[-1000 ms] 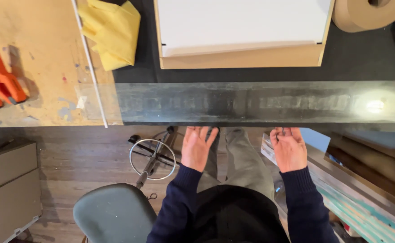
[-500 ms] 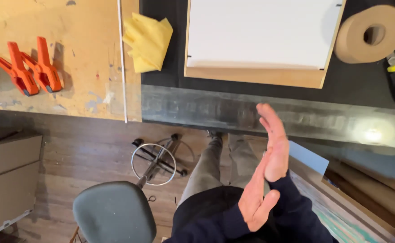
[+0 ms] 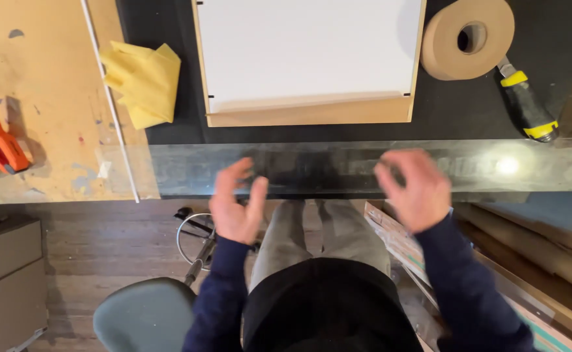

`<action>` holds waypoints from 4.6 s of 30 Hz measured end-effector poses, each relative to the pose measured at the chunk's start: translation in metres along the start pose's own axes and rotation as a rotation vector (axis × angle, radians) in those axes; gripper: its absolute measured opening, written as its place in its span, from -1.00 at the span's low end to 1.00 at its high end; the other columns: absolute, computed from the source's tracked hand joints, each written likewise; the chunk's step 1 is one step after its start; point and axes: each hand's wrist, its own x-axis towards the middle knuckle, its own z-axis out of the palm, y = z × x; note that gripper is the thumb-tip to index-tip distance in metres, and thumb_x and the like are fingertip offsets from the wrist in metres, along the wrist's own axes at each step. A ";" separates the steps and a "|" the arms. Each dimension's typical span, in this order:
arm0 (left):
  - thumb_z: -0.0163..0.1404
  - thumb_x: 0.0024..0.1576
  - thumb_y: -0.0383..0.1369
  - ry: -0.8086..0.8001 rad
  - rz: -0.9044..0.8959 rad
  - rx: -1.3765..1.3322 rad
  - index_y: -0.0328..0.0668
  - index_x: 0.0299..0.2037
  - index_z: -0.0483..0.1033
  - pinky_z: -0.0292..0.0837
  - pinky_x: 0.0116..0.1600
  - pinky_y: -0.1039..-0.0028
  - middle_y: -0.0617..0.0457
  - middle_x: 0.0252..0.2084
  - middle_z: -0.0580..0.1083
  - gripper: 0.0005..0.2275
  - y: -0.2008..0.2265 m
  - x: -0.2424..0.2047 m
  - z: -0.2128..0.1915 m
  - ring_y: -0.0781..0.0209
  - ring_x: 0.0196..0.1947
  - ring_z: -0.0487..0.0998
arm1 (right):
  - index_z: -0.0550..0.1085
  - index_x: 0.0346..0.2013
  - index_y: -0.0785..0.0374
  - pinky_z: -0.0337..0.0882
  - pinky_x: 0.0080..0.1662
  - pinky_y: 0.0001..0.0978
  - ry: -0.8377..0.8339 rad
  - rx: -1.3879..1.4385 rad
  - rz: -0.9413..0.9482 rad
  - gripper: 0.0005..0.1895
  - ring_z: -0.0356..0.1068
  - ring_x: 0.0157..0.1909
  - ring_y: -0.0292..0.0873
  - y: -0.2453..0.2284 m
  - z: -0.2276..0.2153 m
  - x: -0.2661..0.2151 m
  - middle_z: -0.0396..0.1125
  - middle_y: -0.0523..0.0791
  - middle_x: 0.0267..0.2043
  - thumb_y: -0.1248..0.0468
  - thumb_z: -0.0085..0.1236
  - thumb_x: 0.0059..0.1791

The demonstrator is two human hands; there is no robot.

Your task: Apply kraft tape to the back of an art frame and use a brush to apply a finish or adhesive.

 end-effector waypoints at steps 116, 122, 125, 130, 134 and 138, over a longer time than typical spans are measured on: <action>0.25 0.09 -0.45 0.003 0.434 0.550 -0.15 -0.28 0.54 0.44 -0.13 0.27 0.08 -0.24 0.46 -0.88 -0.052 0.115 -0.047 0.03 -0.20 0.50 | 0.48 -0.17 0.17 0.47 -0.01 -0.21 -0.139 -0.455 -0.317 -0.88 0.41 -0.01 -0.03 0.023 -0.015 0.081 0.32 -0.13 -0.14 0.33 0.28 0.06; 0.27 0.12 -0.42 -0.005 0.397 0.551 -0.14 -0.26 0.59 0.45 -0.14 0.29 0.10 -0.24 0.48 -0.90 -0.055 0.114 -0.054 0.06 -0.20 0.52 | 0.49 -0.15 0.18 0.47 0.01 -0.20 -0.127 -0.456 -0.339 -0.88 0.41 0.04 -0.02 0.030 -0.016 0.078 0.33 -0.14 -0.17 0.33 0.28 0.08; 0.27 0.12 -0.42 0.000 0.411 0.541 -0.14 -0.26 0.59 0.45 -0.13 0.29 0.09 -0.23 0.49 -0.90 -0.055 0.114 -0.053 0.05 -0.19 0.53 | 0.50 -0.15 0.17 0.47 0.00 -0.20 -0.120 -0.438 -0.305 -0.89 0.41 0.03 -0.02 0.037 -0.014 0.076 0.33 -0.13 -0.16 0.32 0.29 0.08; 0.30 0.08 -0.44 0.089 0.423 0.509 -0.15 -0.31 0.58 0.46 -0.08 0.26 0.05 -0.25 0.49 -0.88 -0.054 0.122 -0.080 0.03 -0.18 0.53 | 0.51 -0.23 0.14 0.45 -0.05 -0.25 -0.094 -0.413 -0.281 -0.87 0.40 -0.04 -0.07 0.051 -0.013 0.070 0.31 -0.14 -0.16 0.24 0.33 0.11; 0.26 0.09 -0.48 0.076 0.471 0.491 -0.15 -0.28 0.61 0.46 -0.10 0.29 0.07 -0.27 0.49 -0.91 -0.052 0.122 -0.095 0.06 -0.21 0.52 | 0.52 -0.22 0.16 0.45 -0.06 -0.25 -0.113 -0.442 -0.270 -0.84 0.42 -0.09 -0.09 0.040 -0.017 0.071 0.32 -0.13 -0.17 0.21 0.33 0.15; 0.22 0.10 -0.45 -0.077 0.535 0.522 -0.15 -0.26 0.56 0.44 -0.13 0.28 0.08 -0.30 0.43 -0.91 -0.052 0.117 -0.073 0.09 -0.24 0.49 | 0.49 -0.15 0.18 0.45 -0.08 -0.33 -0.174 -0.323 -0.117 -0.79 0.45 -0.15 -0.19 0.065 -0.016 0.064 0.31 -0.15 -0.15 0.16 0.29 0.26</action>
